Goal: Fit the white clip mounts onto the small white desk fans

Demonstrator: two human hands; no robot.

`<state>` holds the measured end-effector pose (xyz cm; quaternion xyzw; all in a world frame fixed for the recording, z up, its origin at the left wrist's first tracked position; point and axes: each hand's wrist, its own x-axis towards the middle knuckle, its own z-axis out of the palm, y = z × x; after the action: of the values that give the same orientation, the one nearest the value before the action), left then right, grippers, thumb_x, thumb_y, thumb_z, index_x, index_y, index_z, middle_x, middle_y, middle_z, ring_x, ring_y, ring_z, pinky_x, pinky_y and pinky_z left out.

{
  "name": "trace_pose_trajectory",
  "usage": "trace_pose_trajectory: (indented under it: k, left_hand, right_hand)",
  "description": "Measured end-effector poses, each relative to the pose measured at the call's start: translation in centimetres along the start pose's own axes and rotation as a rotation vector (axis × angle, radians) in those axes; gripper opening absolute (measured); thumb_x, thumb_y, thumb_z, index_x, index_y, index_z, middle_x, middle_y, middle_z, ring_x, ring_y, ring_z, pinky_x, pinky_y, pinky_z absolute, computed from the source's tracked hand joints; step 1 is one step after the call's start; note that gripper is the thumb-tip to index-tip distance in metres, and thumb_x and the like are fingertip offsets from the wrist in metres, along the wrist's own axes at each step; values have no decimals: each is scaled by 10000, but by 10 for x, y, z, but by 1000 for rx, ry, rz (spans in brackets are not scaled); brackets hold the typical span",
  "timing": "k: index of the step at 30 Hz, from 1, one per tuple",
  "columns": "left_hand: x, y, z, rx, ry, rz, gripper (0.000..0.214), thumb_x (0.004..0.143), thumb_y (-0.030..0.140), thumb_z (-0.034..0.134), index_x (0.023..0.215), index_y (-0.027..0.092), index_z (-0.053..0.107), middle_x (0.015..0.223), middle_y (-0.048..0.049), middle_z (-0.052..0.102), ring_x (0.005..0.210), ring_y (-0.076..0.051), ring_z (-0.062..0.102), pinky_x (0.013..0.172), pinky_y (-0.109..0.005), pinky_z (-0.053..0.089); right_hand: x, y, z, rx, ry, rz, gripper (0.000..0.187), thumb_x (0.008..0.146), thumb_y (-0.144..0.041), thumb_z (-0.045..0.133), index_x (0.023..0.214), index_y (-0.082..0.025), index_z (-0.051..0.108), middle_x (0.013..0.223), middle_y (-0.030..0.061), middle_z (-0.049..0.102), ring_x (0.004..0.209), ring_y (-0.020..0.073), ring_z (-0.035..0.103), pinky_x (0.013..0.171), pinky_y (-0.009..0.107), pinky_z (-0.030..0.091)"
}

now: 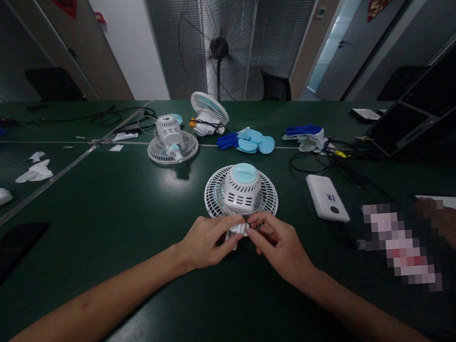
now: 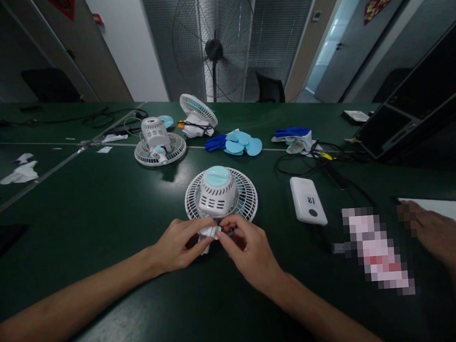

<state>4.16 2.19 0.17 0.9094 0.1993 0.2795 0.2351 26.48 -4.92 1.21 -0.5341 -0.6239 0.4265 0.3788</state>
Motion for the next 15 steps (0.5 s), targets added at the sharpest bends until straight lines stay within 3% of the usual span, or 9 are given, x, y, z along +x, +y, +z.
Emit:
trace_pose_trajectory:
  k: [2,4,8,10,12,15]
  left_hand:
    - [0,0,0,-5,13,3,296,1066,334,480,1308,183,561,981,-48,716,724,-129,672,634,-226,532]
    - [1,1,0,-1,15,3,299,1065,332,484,1312,182,557,1003,-52,720,728,-129,677,632,-225,538]
    - [0,0,1,8,9,6,304,1065,330,482,1319,181,557,996,-53,722,724,-129,679,637,-225,548]
    - [0,-1,1,15,14,10,304,1062,327,495,1323,183,555,978,-49,724,716,-129,678,635,-222,547]
    - [-1,-2,2,30,18,13,314,1057,322,506,1336,185,550,969,-46,726,707,-131,678,632,-222,546]
    - [-2,-3,3,43,38,30,336,1048,314,519,1359,191,539,972,-45,731,699,-135,680,626,-231,551]
  right_hand:
    - [-2,5,-7,-321,57,-273,225,992,-371,629,1163,-237,693,964,59,747,803,181,707,668,295,537]
    - [-3,10,-12,-496,43,-424,230,1021,-331,593,1204,-244,699,1104,81,765,947,213,731,764,332,557]
    - [-1,12,-13,-526,29,-449,237,1047,-344,559,1200,-231,699,1106,79,774,967,216,736,783,340,553]
    - [0,9,-8,-426,52,-343,228,1041,-376,559,1075,-219,720,961,61,769,857,199,726,739,329,534]
    - [3,4,0,-205,41,-121,318,1039,-442,535,894,-205,689,734,16,694,640,149,656,615,287,497]
    - [6,-2,8,276,-116,268,422,1019,-566,495,831,-203,597,673,-27,606,434,81,485,401,222,341]
